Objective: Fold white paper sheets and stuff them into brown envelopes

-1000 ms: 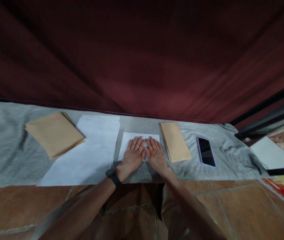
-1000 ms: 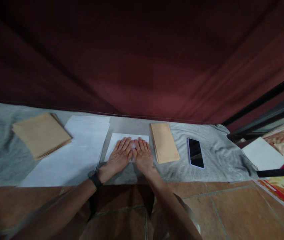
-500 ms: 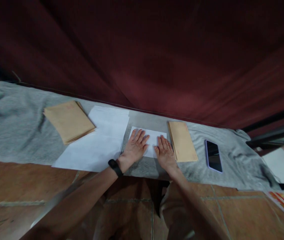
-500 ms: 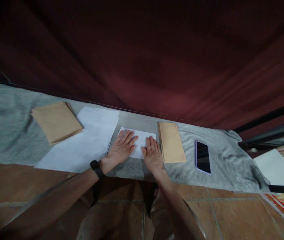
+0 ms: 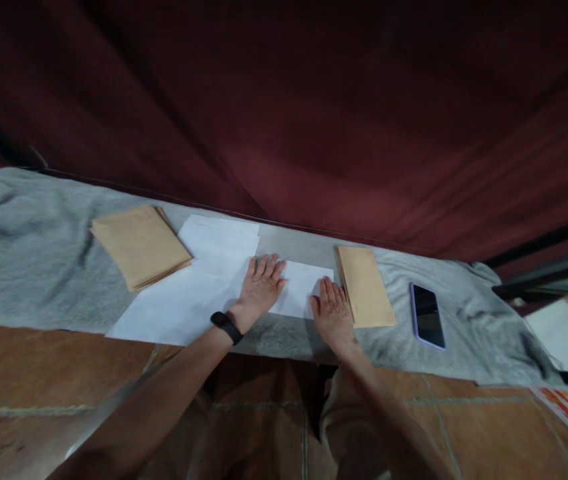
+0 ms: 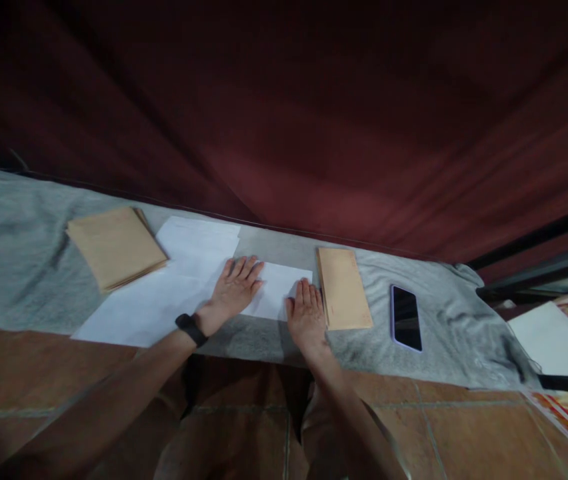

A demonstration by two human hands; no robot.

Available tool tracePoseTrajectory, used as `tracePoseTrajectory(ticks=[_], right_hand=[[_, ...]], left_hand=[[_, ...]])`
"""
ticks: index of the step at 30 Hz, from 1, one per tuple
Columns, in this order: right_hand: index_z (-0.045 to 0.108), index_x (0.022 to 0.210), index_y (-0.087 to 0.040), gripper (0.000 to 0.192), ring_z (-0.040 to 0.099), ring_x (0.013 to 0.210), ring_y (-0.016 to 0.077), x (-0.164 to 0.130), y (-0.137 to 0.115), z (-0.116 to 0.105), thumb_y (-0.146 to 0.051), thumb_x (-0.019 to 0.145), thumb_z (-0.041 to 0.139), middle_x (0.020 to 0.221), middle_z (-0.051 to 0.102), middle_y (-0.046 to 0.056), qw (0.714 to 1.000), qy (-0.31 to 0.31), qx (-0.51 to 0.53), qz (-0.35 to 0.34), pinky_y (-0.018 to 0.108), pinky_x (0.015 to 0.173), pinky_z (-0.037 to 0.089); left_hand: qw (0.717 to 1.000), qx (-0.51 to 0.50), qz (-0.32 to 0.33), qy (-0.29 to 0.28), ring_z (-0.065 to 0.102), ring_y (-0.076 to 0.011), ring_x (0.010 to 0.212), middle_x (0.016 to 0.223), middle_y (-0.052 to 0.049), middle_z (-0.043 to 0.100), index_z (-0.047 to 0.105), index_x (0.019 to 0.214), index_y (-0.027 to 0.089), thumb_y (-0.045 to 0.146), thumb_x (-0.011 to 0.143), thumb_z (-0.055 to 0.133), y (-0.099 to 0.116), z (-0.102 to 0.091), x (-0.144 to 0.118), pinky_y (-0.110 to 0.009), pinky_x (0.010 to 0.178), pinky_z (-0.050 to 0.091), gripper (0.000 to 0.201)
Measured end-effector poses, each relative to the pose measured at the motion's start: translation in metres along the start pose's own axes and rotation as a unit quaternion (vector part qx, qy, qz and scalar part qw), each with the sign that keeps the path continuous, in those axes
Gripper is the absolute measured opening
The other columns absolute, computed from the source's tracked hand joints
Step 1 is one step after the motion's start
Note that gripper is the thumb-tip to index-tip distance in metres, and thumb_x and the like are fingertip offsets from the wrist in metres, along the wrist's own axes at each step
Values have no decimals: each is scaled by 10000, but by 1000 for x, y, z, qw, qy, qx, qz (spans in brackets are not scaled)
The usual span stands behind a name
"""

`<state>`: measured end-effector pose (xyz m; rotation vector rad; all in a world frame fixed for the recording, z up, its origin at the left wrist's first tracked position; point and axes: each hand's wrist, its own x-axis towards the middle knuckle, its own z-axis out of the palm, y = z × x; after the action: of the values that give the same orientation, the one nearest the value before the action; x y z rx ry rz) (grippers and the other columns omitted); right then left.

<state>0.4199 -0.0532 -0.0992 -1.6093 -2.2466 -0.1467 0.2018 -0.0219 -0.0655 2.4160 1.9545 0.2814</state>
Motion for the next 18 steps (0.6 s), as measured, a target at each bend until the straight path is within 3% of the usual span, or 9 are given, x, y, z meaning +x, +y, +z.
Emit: tracePoseTrajectory(ticks=[4,9,18], right_hand=[[363,1549,-117,550,321,1497,276,2,-14,-11,-341,1048,379,1598,375,156,996,-50,44,-50,506,1207,303],[409,1534,-195,533,287,1513,264,-2,-27,-17,-386,1038,428,1635,317,105,986,-106,72,-110,490,1230,269],[442,1513,-187,518,331,1495,253,1,-13,-26,-355,1024,474,1611,369,101,978,-125,102,-133,474,1228,311]], left_hand=[[1000,-15,-13,-15,305,-324,1500,1610,-116,379,451,1508,191,339,1016,339,-6,-1,12,-585,1212,207,525],[999,-31,27,-21,269,-291,1517,1639,-110,324,421,1515,205,332,1011,355,-5,2,20,-579,1214,199,525],[997,-35,63,-20,508,-312,1278,1380,-156,579,563,1361,175,402,937,545,-5,-13,31,-479,1078,351,482]])
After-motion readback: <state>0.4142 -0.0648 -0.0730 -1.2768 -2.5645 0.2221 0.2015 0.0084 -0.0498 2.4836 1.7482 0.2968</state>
